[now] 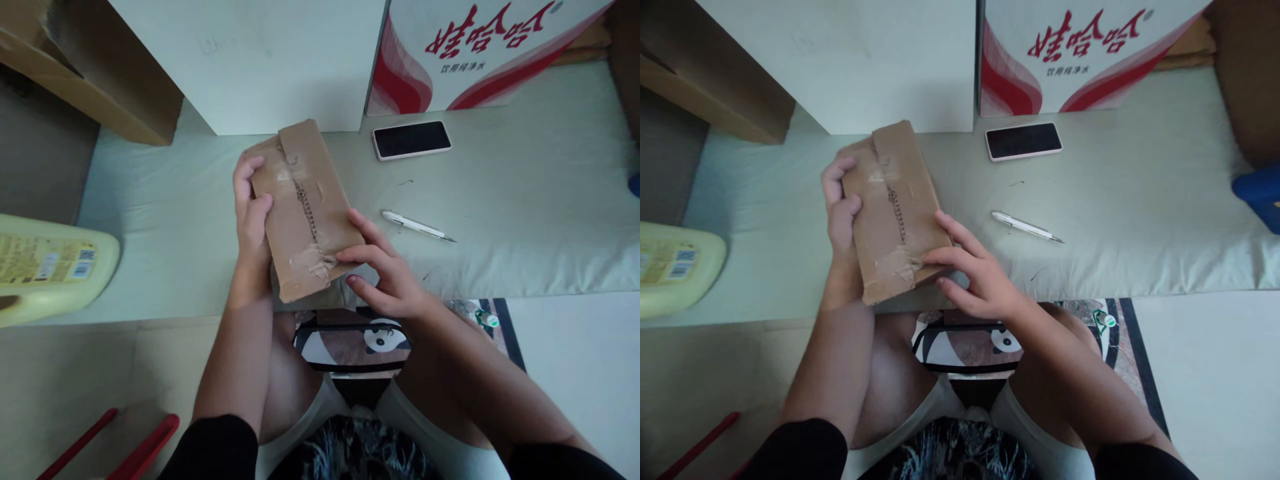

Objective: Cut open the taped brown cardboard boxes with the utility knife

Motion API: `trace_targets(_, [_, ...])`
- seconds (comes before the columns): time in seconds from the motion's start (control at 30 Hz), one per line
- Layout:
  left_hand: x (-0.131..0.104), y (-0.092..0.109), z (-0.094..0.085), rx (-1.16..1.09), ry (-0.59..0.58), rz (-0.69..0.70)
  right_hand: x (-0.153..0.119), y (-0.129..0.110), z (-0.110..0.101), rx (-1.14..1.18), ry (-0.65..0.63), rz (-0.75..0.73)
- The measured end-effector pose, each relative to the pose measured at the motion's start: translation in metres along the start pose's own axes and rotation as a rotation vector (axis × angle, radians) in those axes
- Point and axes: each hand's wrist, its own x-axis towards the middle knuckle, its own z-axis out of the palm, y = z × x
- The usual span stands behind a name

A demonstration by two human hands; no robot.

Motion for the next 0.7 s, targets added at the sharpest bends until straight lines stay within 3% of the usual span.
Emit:
trace_targets(0.07, [0.0, 0.002, 0.006, -0.102, 0.031, -0.062, -0.003, 0.004, -0.002, 0.1, 0.019, 0.054])
trace_targets(0.17, [0.0, 0.004, 0.009, -0.136, 0.063, -0.087, -0.009, 0.014, -0.011, 0.165, 0.16, 0.226])
trace_targets(0.27, [0.0, 0.005, 0.008, -0.148, 0.078, -0.098, -0.01, 0.028, -0.03, -0.195, 0.334, 0.452])
trace_targets(0.33, [0.0, 0.005, 0.008, -0.159, 0.073, -0.107, -0.01, 0.038, -0.045, -0.485, 0.369, 0.591])
trace_targets(0.47, [-0.001, 0.005, 0.007, -0.17, 0.062, -0.097, -0.009, 0.05, -0.057, -0.858, 0.176, 0.816])
trace_targets(0.53, [-0.001, 0.003, 0.006, -0.178, 0.06, -0.091, -0.008, 0.051, -0.057, -0.938, 0.053, 0.858])
trace_targets(0.6, [0.0, 0.001, 0.005, -0.169, 0.057, -0.104, -0.007, 0.052, -0.055, -0.917, 0.048, 0.823])
trace_targets(0.7, [0.0, -0.002, 0.003, -0.149, 0.051, -0.116, -0.005, 0.056, -0.056, -0.75, 0.34, 0.701])
